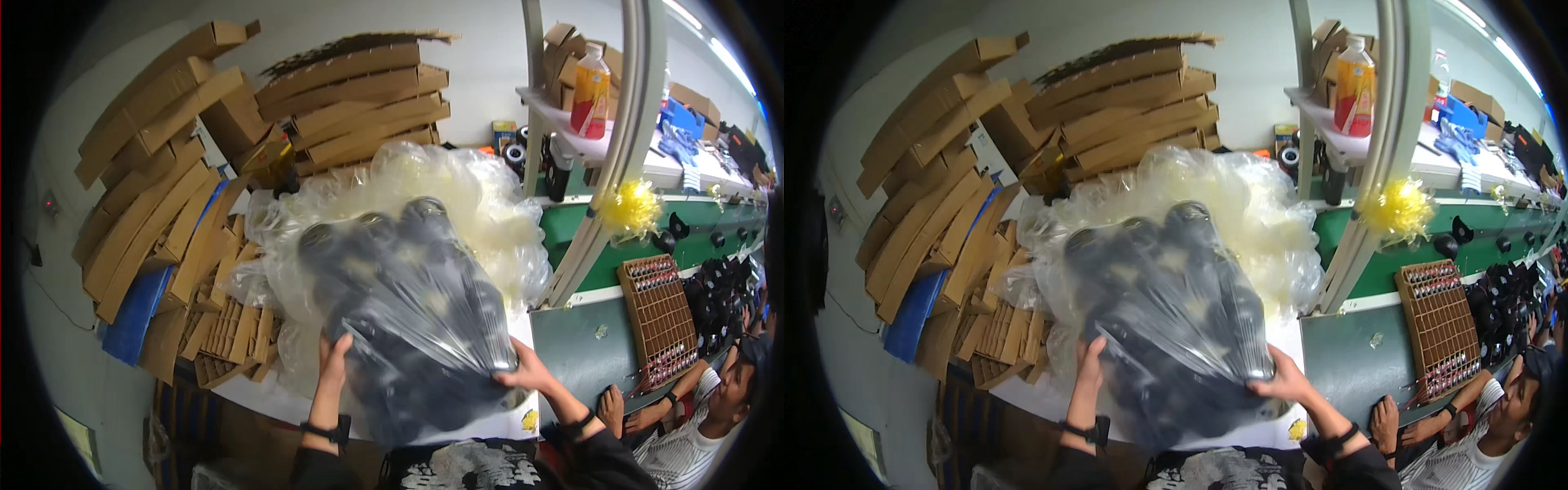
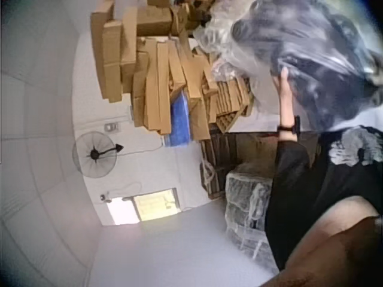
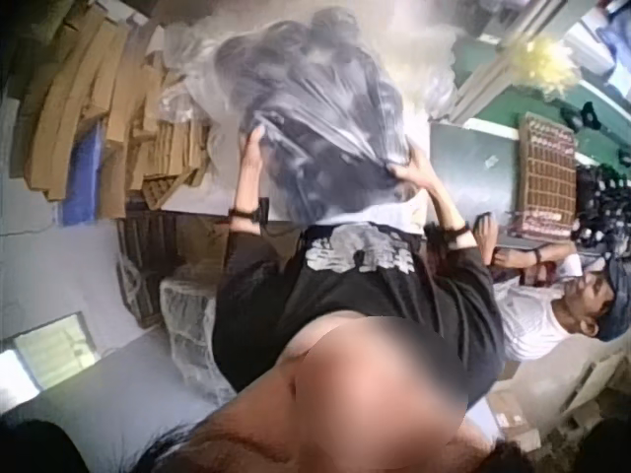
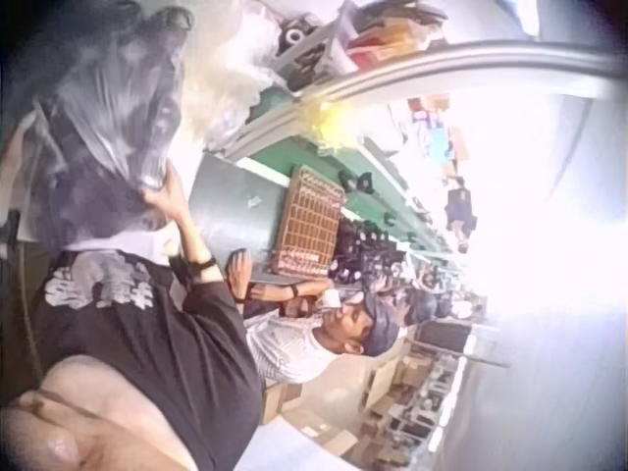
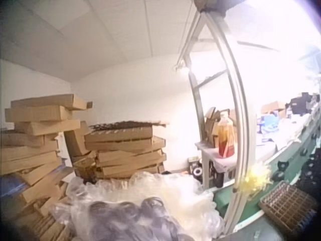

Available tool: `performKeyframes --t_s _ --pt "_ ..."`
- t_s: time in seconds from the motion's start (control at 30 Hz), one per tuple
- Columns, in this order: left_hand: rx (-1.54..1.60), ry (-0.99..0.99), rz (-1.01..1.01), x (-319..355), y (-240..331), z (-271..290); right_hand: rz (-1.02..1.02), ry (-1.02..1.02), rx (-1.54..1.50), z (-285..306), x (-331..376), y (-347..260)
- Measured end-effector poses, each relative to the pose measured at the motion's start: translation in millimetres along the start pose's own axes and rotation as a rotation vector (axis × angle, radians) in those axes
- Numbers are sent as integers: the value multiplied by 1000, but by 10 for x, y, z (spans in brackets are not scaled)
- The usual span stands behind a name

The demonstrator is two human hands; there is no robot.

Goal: Sort and pack black plastic dome-shaped components from a large plastic bag into smaller organized batches.

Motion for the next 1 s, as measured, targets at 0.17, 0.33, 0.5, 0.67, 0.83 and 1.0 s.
performKeyframes --t_s 0.17,0.33,0.5,0.67,0.83,1.0 --pt "-130 2 103 -369 -681 124 -302 46 -283 35 -402 1320" --pt "-231 79 95 -155 -884 247 -422 -59 -209 82 -480 1676" --pt "-833 317 -201 482 -377 -68 -175 328 462 295 -322 701" --pt "-1154 -554 -273 1112 -499 -1403 382 -222 595 -880 -5 -266" --pt "-1486 -641 -342 1125 -828 -1513 410 -350 997 -1623 18 55" --pt "-1623 -715 -368 1079 -1093 -1481 408 -488 1548 -1865 57 379"
Point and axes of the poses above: each hand's wrist, its own x-axis away from the middle knuckle, its own z-axis out of the back of the hand, y = z × x, the point moved 10 cm from there along -x, towards the middle knuckle, and after that the axes turned 9 degrees about -y, right-handed, at the moved point
